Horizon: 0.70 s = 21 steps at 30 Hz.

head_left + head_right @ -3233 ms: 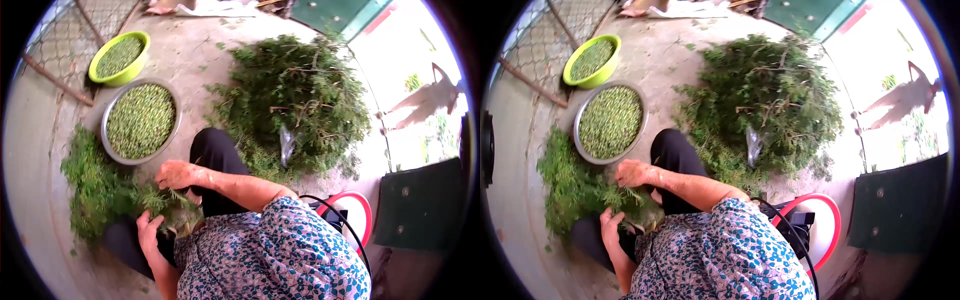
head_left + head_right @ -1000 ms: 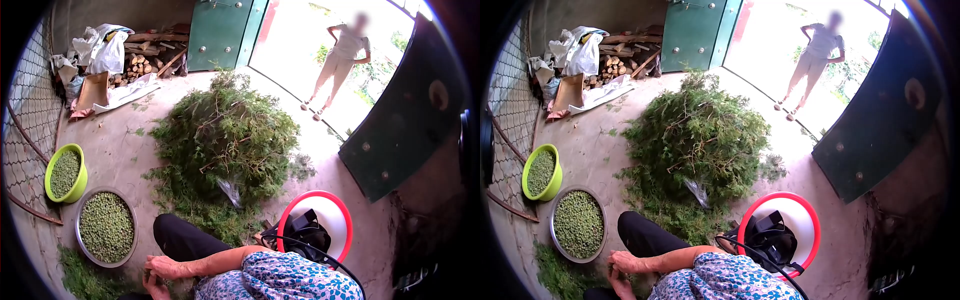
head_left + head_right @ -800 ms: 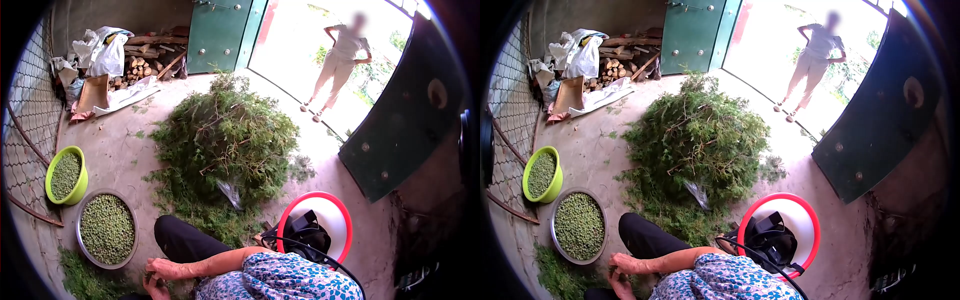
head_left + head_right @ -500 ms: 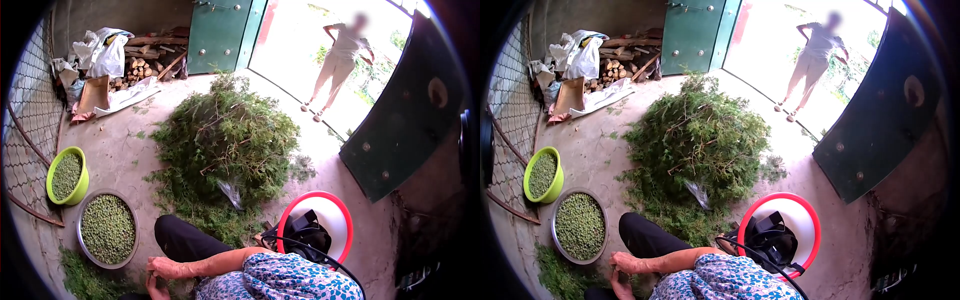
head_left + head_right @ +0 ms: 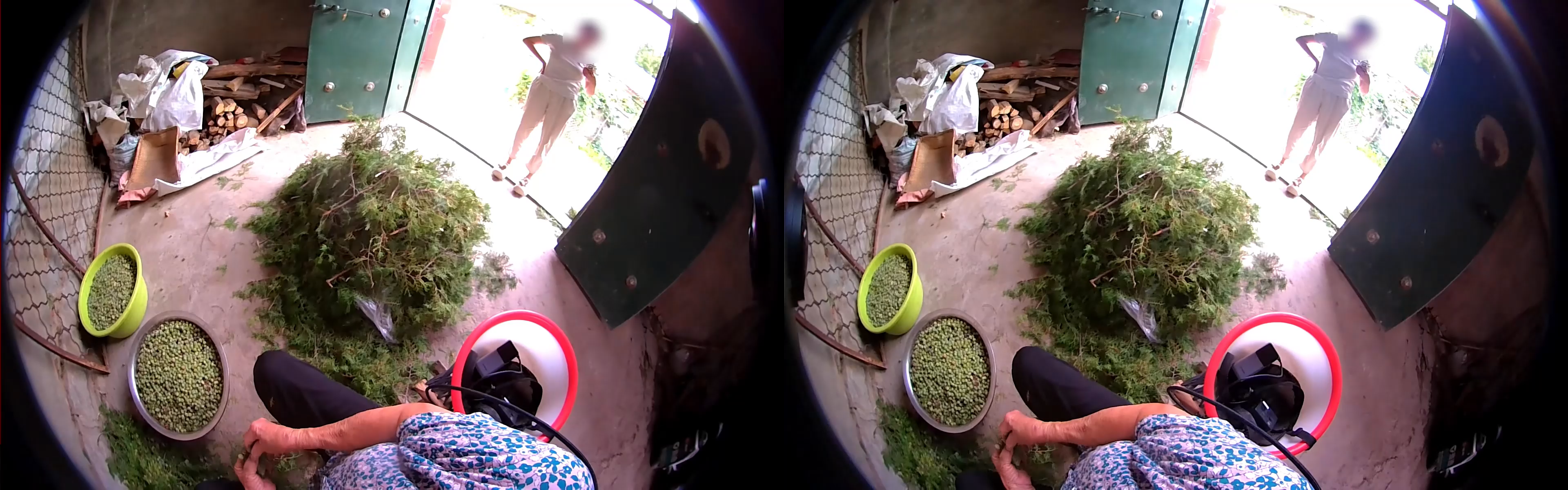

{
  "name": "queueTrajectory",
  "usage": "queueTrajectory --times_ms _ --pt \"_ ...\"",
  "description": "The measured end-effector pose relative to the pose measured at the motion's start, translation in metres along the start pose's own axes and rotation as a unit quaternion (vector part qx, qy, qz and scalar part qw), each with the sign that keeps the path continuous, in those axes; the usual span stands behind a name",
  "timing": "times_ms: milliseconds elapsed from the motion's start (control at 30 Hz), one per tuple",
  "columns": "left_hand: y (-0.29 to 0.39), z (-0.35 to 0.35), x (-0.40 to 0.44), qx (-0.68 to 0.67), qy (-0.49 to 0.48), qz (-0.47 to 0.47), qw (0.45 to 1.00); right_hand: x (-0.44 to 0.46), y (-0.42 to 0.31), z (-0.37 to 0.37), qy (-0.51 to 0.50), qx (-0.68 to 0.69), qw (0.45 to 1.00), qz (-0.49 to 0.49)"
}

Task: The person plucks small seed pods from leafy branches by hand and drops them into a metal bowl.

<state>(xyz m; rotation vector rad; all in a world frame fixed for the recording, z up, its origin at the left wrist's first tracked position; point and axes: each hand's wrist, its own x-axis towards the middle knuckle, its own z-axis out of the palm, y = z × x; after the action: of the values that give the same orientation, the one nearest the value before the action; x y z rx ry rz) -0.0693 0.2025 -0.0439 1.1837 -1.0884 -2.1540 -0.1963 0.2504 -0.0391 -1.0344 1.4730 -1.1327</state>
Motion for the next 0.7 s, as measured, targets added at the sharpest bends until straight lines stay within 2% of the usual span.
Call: queueTrajectory --times_ms 33,100,133,200,233,267,300,333,367,400,433,467,500,600,667,700 --pt "0.0 -0.002 0.001 0.003 0.001 0.003 1.0 0.006 0.012 0.003 -0.003 0.0 1.0 0.0" --pt "-0.002 -0.007 0.002 0.017 0.009 0.016 1.0 0.021 0.045 0.01 0.057 -0.053 0.985 -0.156" --pt "-0.004 -0.013 0.002 0.031 0.019 0.027 0.999 0.024 0.059 0.01 0.027 -0.15 0.972 -0.179" --pt "-0.009 -0.018 -0.003 0.067 0.043 0.035 0.996 0.016 0.036 -0.005 -0.024 -0.329 0.92 -0.21" --pt "-0.007 -0.014 -0.004 0.06 0.0 0.081 0.995 0.007 0.016 -0.014 -0.032 -0.42 0.881 -0.217" --pt "-0.018 -0.029 0.007 0.085 -0.007 0.085 0.993 0.01 0.042 -0.01 0.003 -0.058 0.994 -0.088" --pt "-0.014 -0.023 0.005 0.065 0.045 0.054 0.995 -0.012 -0.033 -0.025 0.014 0.052 0.994 0.098" --pt "-0.005 -0.022 0.004 0.054 0.025 0.046 0.997 -0.009 -0.033 -0.025 0.04 0.127 0.984 0.116" --pt "0.005 -0.02 0.003 0.042 0.006 0.037 0.998 -0.007 -0.029 -0.031 0.012 0.196 0.97 0.142" --pt "0.005 -0.026 0.007 0.048 0.01 0.029 0.998 0.008 0.0 -0.028 0.045 0.204 0.974 0.091" --pt "-0.002 -0.034 0.011 0.092 0.071 0.038 0.993 0.011 -0.005 -0.027 0.064 0.298 0.949 0.083" --pt "0.0 -0.039 0.013 0.025 0.002 0.062 0.998 0.014 0.0 -0.031 0.037 0.352 0.933 0.07" --pt "0.0 -0.041 0.014 0.026 0.021 0.078 0.996 0.016 -0.003 -0.029 0.047 0.397 0.913 0.077" --pt "-0.002 -0.05 0.009 0.035 -0.012 0.095 0.995 0.023 0.0 -0.024 0.048 0.35 0.933 0.069" --pt "-0.003 -0.049 0.004 0.043 -0.006 0.095 0.994 0.026 -0.021 -0.016 -0.013 0.067 0.995 0.067" --pt "-0.004 -0.049 0.003 0.051 -0.008 0.095 0.994 0.028 -0.019 -0.008 -0.032 -0.057 0.998 -0.019"
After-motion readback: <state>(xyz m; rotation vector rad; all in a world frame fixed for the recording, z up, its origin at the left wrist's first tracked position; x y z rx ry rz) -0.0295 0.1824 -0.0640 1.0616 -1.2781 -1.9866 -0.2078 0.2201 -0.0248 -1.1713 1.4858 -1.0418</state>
